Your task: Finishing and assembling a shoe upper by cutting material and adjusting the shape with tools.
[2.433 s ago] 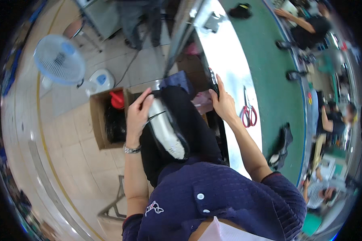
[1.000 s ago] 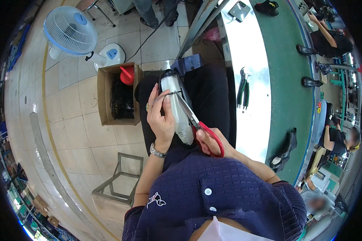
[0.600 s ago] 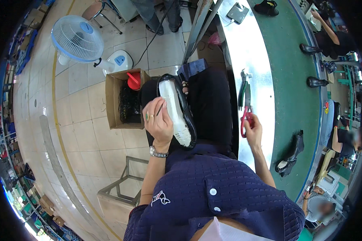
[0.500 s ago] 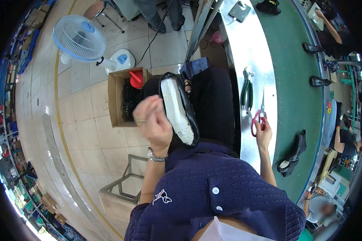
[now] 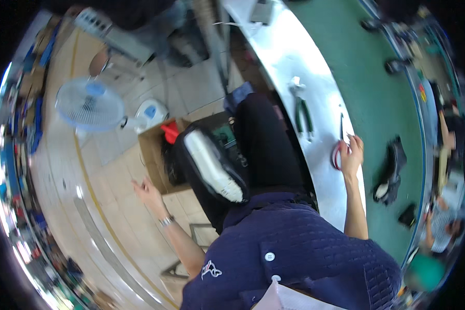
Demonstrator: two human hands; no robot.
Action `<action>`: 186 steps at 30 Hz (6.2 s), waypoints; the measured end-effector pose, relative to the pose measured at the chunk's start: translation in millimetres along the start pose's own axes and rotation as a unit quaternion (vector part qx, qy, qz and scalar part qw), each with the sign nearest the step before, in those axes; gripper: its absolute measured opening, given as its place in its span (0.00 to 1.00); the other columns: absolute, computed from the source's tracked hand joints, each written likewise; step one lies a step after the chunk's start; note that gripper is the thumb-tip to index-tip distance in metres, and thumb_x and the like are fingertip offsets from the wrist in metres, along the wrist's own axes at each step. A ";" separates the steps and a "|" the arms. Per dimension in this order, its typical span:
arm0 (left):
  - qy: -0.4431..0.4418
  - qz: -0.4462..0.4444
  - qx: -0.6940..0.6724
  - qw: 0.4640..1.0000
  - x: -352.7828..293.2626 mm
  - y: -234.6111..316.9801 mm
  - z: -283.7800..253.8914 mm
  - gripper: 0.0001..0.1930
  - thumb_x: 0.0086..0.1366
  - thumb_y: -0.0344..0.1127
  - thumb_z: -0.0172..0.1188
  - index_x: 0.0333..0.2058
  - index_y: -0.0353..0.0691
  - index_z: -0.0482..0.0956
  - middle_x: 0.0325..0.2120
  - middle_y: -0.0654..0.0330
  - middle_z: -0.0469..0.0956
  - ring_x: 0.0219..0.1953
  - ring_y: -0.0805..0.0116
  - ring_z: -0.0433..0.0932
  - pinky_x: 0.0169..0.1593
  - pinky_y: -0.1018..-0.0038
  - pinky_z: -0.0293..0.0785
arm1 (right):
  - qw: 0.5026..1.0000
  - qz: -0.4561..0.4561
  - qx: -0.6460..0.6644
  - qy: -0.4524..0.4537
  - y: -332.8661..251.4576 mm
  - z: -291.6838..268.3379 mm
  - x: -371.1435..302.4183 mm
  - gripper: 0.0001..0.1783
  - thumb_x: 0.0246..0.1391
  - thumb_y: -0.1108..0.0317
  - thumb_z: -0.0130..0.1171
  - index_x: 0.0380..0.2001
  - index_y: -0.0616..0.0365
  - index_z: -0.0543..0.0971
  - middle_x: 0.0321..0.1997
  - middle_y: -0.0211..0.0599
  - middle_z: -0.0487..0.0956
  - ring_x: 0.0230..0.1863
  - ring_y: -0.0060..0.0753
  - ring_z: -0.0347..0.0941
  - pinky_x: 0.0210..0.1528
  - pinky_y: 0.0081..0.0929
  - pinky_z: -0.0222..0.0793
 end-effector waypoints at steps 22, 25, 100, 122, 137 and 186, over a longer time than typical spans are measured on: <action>-0.426 0.405 -0.045 0.808 -72.4 324.6 164.7 0.20 0.69 0.37 0.53 0.54 0.32 0.73 0.45 0.51 0.77 0.46 0.62 0.76 0.50 0.72 0.70 | 0.802 0.275 0.408 -0.338 -96.3 94.8 14.7 0.22 0.53 0.61 0.53 0.49 0.60 0.71 0.28 0.36 0.76 0.31 0.30 0.71 0.37 0.31 0.67; -0.327 0.446 0.008 0.833 -96.2 343.4 158.5 0.17 0.70 0.38 0.49 0.50 0.32 0.77 0.44 0.46 0.79 0.45 0.53 0.78 0.50 0.66 0.71 | 0.769 0.225 0.499 -0.329 -96.4 91.0 1.8 0.19 0.56 0.63 0.57 0.45 0.65 0.69 0.29 0.34 0.80 0.30 0.25 0.75 0.35 0.25 0.70; -0.127 0.547 -0.008 0.828 -170.0 304.3 116.8 0.31 0.55 0.32 0.62 0.56 0.24 0.65 0.52 0.44 0.67 0.60 0.47 0.63 0.63 0.59 0.60 | 0.890 -0.341 0.180 -0.242 -341.6 13.3 56.6 0.35 0.59 0.64 0.53 0.67 0.51 0.53 0.21 0.52 0.77 0.23 0.59 0.74 0.28 0.49 0.68; -0.116 0.539 0.101 0.828 -161.7 289.6 106.7 0.27 0.56 0.25 0.49 0.55 0.17 0.62 0.53 0.37 0.66 0.58 0.42 0.64 0.64 0.56 0.58 | 0.891 -0.366 0.108 -0.246 -360.7 24.3 24.1 0.38 0.56 0.69 0.53 0.68 0.49 0.51 0.17 0.47 0.77 0.20 0.54 0.75 0.24 0.47 0.70; -0.097 0.560 0.067 0.820 -161.2 269.4 109.0 0.27 0.59 0.32 0.60 0.54 0.21 0.67 0.54 0.40 0.67 0.62 0.43 0.61 0.66 0.55 0.56 | 0.841 -0.405 -0.007 -0.358 -359.9 51.7 -2.1 0.40 0.57 0.70 0.52 0.69 0.50 0.46 0.18 0.48 0.77 0.20 0.52 0.75 0.23 0.42 0.68; -0.165 0.203 -0.100 0.960 -144.8 155.9 9.3 0.16 0.70 0.37 0.47 0.41 0.28 0.77 0.27 0.46 0.77 0.30 0.48 0.77 0.32 0.61 0.72 | 0.640 -0.429 -0.003 -0.637 -386.4 36.7 -83.5 0.35 0.58 0.68 0.53 0.66 0.50 0.54 0.35 0.53 0.79 0.30 0.57 0.76 0.35 0.47 0.70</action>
Point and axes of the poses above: each hand's wrist, its own x-axis towards the middle knuckle, its own z-axis out of the palm, y = z × x, the point moved 9 cm from there along x, towards the middle knuckle
